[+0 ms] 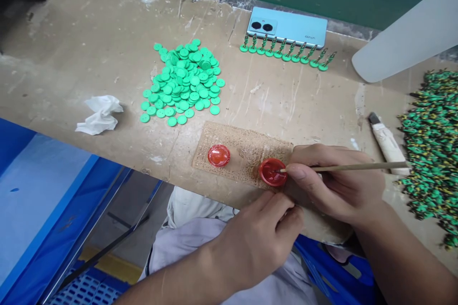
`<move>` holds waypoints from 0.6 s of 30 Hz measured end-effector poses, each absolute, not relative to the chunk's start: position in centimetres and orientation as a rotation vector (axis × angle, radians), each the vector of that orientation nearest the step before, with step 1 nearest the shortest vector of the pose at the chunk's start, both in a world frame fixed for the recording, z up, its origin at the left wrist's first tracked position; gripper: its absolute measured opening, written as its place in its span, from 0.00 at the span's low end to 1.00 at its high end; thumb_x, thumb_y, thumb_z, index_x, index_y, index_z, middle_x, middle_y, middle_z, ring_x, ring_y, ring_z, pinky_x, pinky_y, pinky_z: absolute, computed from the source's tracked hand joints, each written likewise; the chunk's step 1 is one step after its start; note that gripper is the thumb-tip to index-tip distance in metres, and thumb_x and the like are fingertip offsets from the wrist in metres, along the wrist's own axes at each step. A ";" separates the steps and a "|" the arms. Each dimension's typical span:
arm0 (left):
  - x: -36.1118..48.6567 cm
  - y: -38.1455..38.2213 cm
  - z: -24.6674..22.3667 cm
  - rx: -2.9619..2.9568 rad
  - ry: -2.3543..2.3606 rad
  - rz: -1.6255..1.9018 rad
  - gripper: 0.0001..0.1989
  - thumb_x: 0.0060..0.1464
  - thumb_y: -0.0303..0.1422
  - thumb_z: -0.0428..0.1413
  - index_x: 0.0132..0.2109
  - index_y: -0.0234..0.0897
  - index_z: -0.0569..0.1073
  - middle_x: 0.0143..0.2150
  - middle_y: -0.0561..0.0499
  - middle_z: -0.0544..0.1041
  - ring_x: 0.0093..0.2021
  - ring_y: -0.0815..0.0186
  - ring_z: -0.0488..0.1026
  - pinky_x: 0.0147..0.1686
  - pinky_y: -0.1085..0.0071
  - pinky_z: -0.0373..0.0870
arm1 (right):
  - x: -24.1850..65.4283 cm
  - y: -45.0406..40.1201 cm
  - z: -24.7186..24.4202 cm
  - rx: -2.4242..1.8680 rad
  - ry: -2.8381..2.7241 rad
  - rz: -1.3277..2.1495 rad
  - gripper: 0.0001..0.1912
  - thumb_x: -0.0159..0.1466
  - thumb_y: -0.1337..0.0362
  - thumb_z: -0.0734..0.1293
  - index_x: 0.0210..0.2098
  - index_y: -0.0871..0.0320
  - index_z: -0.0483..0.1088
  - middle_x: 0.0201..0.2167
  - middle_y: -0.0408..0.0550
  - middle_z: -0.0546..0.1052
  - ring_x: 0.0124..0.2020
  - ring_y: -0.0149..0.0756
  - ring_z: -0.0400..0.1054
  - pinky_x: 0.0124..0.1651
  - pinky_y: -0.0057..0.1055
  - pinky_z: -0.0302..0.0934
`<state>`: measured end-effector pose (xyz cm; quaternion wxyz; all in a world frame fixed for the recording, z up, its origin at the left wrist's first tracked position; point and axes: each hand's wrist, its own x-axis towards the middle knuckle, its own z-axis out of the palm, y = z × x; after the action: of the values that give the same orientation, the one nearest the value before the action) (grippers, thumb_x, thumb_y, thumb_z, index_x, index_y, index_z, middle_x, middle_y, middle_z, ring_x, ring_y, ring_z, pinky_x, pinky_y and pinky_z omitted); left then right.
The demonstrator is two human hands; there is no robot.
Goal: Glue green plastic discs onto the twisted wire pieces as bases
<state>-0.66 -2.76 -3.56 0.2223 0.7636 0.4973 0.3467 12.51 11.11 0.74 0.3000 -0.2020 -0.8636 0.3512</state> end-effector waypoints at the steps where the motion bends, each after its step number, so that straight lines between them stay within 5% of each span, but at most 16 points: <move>1: -0.6 -2.7 -3.6 2.112 1.374 0.958 0.08 0.73 0.22 0.51 0.54 0.31 0.73 0.45 0.44 0.80 0.46 0.60 0.78 0.50 0.65 0.81 | 12.5 11.1 0.7 -0.539 -2.294 0.928 0.09 0.75 0.70 0.66 0.37 0.54 0.73 0.25 0.38 0.76 0.22 0.25 0.67 0.24 0.24 0.61; 18: -0.7 -2.8 -4.0 2.107 1.347 1.062 0.05 0.70 0.22 0.57 0.51 0.27 0.75 0.43 0.43 0.79 0.43 0.58 0.78 0.45 0.64 0.81 | 13.7 11.2 -0.4 -0.500 -2.092 1.023 0.05 0.72 0.71 0.68 0.41 0.57 0.76 0.30 0.44 0.80 0.26 0.29 0.74 0.25 0.26 0.64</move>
<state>-0.67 -2.76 -3.96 0.2108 0.7581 0.4847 0.3820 13.67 11.16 -0.44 0.3707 -0.1951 -0.8157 0.3989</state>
